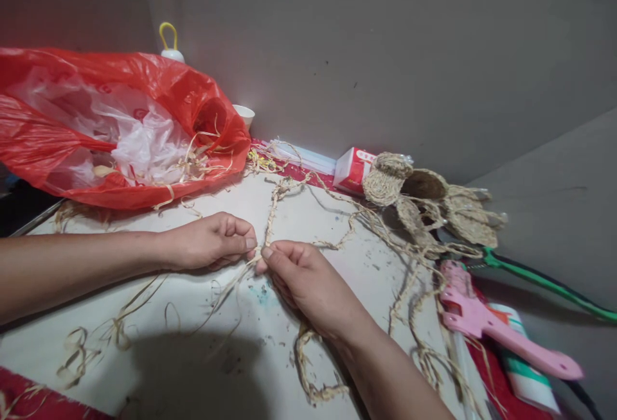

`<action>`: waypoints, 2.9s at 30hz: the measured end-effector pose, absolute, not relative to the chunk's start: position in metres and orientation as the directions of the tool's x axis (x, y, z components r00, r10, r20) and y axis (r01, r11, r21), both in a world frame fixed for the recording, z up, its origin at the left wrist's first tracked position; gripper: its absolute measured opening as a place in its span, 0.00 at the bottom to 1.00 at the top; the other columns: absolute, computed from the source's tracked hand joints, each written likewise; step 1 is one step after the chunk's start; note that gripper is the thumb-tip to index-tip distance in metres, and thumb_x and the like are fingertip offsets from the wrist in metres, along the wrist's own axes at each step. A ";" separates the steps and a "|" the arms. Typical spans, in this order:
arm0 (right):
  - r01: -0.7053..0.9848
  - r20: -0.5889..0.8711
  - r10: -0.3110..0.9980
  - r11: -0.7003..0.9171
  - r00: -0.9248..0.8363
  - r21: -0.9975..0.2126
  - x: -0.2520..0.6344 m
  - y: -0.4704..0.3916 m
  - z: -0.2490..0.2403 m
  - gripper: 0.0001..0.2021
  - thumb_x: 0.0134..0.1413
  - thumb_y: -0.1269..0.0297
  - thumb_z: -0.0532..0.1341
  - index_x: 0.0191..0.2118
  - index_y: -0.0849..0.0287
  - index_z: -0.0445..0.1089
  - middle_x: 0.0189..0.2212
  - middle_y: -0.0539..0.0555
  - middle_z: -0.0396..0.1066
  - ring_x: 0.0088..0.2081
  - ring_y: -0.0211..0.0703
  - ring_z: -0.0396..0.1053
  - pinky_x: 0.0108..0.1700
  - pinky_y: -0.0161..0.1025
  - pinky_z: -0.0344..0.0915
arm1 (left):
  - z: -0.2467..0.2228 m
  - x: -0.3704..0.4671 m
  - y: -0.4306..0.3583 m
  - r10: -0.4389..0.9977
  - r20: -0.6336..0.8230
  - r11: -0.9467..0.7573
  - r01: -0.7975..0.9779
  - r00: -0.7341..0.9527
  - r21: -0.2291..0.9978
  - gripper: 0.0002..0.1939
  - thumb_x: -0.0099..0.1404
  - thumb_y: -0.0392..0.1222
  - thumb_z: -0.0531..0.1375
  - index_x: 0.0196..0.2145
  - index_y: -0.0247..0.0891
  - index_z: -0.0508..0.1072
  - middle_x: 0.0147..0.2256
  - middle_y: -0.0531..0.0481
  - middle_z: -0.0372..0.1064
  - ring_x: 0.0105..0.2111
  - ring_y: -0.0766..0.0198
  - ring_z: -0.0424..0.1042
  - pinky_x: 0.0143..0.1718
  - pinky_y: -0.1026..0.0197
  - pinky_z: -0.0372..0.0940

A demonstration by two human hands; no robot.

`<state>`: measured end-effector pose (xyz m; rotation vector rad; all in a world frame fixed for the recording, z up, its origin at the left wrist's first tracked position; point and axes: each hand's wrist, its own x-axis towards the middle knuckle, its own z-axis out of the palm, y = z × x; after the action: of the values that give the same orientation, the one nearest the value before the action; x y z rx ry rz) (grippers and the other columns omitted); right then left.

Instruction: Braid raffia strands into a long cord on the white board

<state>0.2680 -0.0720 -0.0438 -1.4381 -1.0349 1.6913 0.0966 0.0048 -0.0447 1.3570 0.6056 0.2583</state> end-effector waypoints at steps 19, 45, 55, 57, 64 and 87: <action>-0.033 -0.388 0.911 -0.396 -0.137 -0.918 0.270 -0.070 -0.046 0.19 0.55 0.53 0.62 0.21 0.58 0.60 0.12 0.40 0.46 0.16 0.30 0.38 0.18 0.34 0.34 | -0.022 0.073 0.042 0.624 -0.342 -0.166 0.548 0.702 0.820 0.09 0.59 0.41 0.56 0.23 0.36 0.66 0.18 0.58 0.57 0.18 0.72 0.53 0.22 0.66 0.48; 0.042 -0.463 0.857 -0.466 -0.228 -0.884 0.267 -0.072 -0.047 0.22 0.51 0.45 0.62 0.22 0.58 0.61 0.12 0.40 0.44 0.16 0.29 0.36 0.17 0.33 0.32 | 0.007 0.040 0.032 0.653 -0.365 -0.640 0.741 0.664 0.204 0.04 0.49 0.31 0.56 0.21 0.37 0.68 0.22 0.52 0.63 0.21 0.68 0.53 0.24 0.62 0.47; 0.044 -0.449 0.862 -0.452 -0.236 -0.891 0.266 -0.072 -0.046 0.23 0.51 0.44 0.62 0.21 0.57 0.58 0.12 0.40 0.44 0.15 0.29 0.36 0.16 0.32 0.32 | 0.021 0.032 0.038 0.665 -0.347 -0.398 0.707 0.661 0.584 0.05 0.55 0.31 0.56 0.31 0.37 0.66 0.21 0.57 0.64 0.20 0.70 0.61 0.24 0.66 0.52; 0.040 -0.447 0.862 -0.451 -0.239 -0.891 0.267 -0.072 -0.047 0.23 0.51 0.44 0.62 0.21 0.57 0.57 0.12 0.40 0.44 0.16 0.29 0.36 0.16 0.32 0.32 | 0.023 0.031 0.040 0.659 -0.362 -0.282 0.663 0.660 0.694 0.10 0.57 0.31 0.56 0.38 0.37 0.66 0.20 0.59 0.63 0.19 0.71 0.61 0.23 0.68 0.52; 0.017 -0.452 0.862 -0.460 -0.229 -0.888 0.265 -0.071 -0.046 0.21 0.48 0.47 0.65 0.20 0.57 0.59 0.12 0.41 0.45 0.16 0.29 0.36 0.16 0.32 0.32 | 0.014 0.029 0.044 0.621 -0.439 0.097 0.492 0.650 0.865 0.11 0.61 0.35 0.56 0.42 0.33 0.68 0.23 0.53 0.70 0.17 0.72 0.62 0.23 0.67 0.57; 0.048 -0.484 0.835 -0.490 -0.263 -0.871 0.268 -0.072 -0.048 0.24 0.49 0.42 0.63 0.22 0.58 0.58 0.12 0.40 0.45 0.16 0.28 0.36 0.15 0.30 0.34 | 0.020 0.035 0.001 0.575 -0.456 -0.681 0.706 0.679 0.194 0.04 0.53 0.34 0.59 0.22 0.37 0.69 0.21 0.53 0.63 0.20 0.69 0.53 0.22 0.64 0.48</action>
<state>0.2682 -0.0725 -0.0477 -1.4230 -1.1035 1.8100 0.0348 0.0014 0.0203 2.5390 1.0073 -0.5147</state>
